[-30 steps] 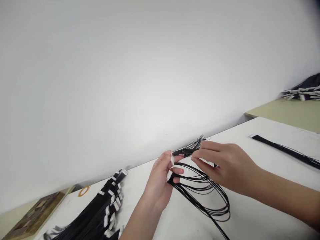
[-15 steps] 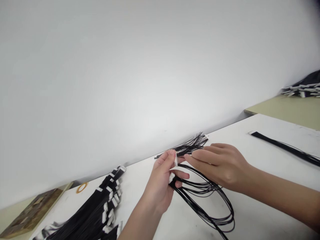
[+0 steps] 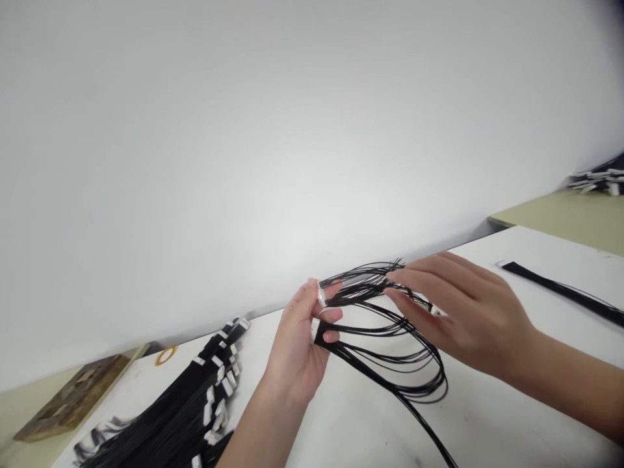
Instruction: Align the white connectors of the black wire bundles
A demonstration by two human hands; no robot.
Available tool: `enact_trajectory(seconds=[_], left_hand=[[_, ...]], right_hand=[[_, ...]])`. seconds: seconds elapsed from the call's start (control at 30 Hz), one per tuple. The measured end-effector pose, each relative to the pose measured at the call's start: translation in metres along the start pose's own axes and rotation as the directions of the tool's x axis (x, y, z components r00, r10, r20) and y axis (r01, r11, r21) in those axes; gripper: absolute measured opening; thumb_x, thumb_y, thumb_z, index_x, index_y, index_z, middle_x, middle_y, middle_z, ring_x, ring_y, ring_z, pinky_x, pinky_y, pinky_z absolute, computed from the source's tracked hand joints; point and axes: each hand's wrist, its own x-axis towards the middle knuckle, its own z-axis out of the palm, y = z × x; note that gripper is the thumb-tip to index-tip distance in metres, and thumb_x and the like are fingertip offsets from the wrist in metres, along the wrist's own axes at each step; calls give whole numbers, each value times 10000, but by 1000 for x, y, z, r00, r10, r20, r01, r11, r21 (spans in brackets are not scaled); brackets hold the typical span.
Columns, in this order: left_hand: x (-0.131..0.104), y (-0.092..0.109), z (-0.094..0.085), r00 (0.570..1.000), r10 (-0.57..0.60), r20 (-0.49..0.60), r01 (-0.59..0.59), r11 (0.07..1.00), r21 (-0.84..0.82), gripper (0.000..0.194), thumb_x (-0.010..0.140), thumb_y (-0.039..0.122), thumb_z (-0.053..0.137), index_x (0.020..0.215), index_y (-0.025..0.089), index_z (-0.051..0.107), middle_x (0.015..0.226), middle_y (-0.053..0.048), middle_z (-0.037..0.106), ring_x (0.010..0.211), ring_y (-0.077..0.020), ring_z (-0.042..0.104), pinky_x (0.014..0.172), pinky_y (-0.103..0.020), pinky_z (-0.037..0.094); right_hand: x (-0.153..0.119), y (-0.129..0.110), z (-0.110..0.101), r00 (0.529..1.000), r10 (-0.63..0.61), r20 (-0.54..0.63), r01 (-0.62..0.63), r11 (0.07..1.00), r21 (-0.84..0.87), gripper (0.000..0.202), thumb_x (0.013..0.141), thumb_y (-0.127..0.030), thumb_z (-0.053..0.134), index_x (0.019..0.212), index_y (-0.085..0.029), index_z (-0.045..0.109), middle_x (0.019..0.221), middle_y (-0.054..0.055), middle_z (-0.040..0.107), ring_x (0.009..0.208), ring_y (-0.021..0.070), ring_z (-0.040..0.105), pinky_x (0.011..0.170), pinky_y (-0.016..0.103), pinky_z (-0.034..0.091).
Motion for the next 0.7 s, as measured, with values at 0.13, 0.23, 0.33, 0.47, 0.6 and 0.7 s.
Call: enact_trajectory(seconds=[0.13,0.23,0.33,0.47,0.6,0.7], left_hand=[[1,6,-4,997,62,-55,-66,995,-77,199,828,279,601,745,100,572,1104,-89,588,506,2,511,325,-97,360],[3,7,-3,992,98,-76,-108,983,-148,151,841,235,584,765,104,570,1106,-79,582,517,2,515,329,-95,374],[4,9,-1,990,110,-88,-125,974,-191,127,849,211,570,782,104,554,1058,-69,587,516,1,515,334,-96,383],[7,8,0,996,61,-66,-74,971,-225,103,866,216,542,860,112,541,944,-45,590,472,6,475,340,-95,389],[10,0,0,999,45,-26,-49,979,-197,111,860,223,549,837,118,524,855,-23,573,449,6,442,357,-98,401],[11,-7,-1,999,46,22,-42,986,-162,128,843,236,573,804,131,512,792,-3,545,452,-5,437,379,-112,421]], right_hand=[[1,-1,-12,933,303,192,-329,937,119,46,867,-262,533,880,-227,561,607,-36,583,424,89,465,401,232,356],[3,2,-20,840,414,350,-506,831,231,162,861,-329,527,738,-229,563,508,-44,516,387,87,425,360,214,333],[2,7,-22,788,441,431,-577,772,266,198,834,-347,559,679,-227,578,486,-38,492,396,90,413,350,203,315],[3,12,-16,654,318,687,-635,724,269,271,829,-344,567,596,-206,573,486,-31,452,419,86,348,353,204,248],[10,3,-10,538,95,837,-729,552,406,332,855,-345,541,572,-177,502,522,-39,379,480,82,321,414,206,272],[11,-10,-7,586,102,804,-722,517,461,298,862,-327,534,607,-173,524,563,-34,430,522,86,362,451,203,309]])
